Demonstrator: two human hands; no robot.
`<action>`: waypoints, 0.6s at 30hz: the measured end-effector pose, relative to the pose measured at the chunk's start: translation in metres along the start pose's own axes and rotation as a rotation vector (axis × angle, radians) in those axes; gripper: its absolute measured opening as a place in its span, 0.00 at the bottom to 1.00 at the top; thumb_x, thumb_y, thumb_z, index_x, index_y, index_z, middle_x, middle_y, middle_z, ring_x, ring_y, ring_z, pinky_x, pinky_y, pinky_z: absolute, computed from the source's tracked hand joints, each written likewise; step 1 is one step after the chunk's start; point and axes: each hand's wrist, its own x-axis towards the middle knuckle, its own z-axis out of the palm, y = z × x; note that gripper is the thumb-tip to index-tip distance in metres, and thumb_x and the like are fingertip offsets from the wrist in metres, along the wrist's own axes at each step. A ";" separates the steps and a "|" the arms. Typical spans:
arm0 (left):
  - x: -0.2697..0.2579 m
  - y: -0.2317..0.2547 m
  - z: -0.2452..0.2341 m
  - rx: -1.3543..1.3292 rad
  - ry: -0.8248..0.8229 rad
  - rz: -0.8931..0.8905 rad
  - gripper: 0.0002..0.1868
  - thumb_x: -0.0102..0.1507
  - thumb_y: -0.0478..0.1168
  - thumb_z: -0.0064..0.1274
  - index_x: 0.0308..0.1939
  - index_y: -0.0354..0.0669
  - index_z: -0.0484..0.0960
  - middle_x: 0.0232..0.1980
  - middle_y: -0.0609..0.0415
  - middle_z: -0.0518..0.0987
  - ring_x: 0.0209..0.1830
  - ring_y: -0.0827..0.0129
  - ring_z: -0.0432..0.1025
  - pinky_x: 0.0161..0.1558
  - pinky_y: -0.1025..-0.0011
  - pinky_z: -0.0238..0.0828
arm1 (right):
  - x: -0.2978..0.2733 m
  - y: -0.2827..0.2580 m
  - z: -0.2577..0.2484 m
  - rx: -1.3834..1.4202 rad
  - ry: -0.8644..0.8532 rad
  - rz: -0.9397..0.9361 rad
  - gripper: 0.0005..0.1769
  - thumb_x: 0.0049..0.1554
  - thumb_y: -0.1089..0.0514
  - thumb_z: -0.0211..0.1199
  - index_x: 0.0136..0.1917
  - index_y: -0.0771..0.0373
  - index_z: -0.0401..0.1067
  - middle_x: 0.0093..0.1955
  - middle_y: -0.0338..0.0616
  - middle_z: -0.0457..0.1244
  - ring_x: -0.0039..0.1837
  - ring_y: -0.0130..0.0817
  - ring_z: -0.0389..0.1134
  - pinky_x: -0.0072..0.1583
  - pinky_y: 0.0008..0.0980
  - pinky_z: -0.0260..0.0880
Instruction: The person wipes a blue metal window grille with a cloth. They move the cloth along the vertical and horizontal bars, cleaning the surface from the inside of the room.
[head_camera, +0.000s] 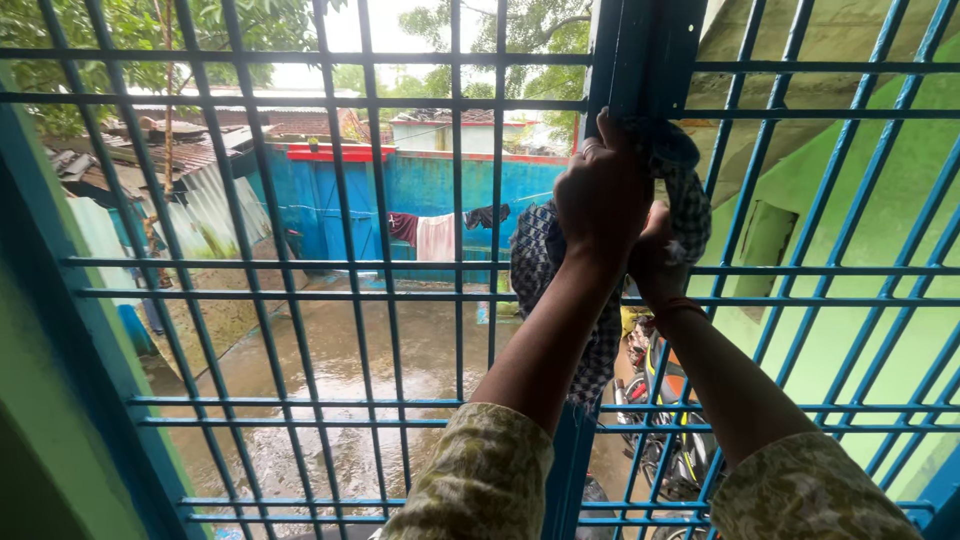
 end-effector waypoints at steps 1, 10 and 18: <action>-0.001 0.000 0.001 -0.040 0.016 -0.006 0.23 0.67 0.42 0.52 0.60 0.27 0.71 0.31 0.49 0.79 0.24 0.65 0.77 0.22 0.70 0.74 | 0.001 0.001 0.001 -0.007 0.005 -0.007 0.32 0.49 0.36 0.71 0.48 0.68 0.73 0.42 0.54 0.71 0.48 0.47 0.76 0.51 0.39 0.75; -0.019 -0.003 -0.014 -0.207 0.013 -0.017 0.28 0.58 0.43 0.56 0.57 0.30 0.70 0.37 0.46 0.79 0.33 0.60 0.79 0.27 0.69 0.77 | 0.005 0.004 0.004 -0.019 0.000 -0.004 0.28 0.51 0.39 0.71 0.48 0.67 0.73 0.41 0.54 0.71 0.46 0.47 0.75 0.50 0.40 0.75; -0.064 -0.016 -0.020 -0.238 -0.111 0.036 0.23 0.68 0.44 0.55 0.57 0.28 0.68 0.34 0.44 0.78 0.28 0.59 0.79 0.25 0.70 0.77 | 0.000 0.003 0.000 -0.017 -0.087 -0.022 0.25 0.53 0.42 0.70 0.48 0.67 0.73 0.40 0.54 0.71 0.45 0.47 0.75 0.48 0.40 0.76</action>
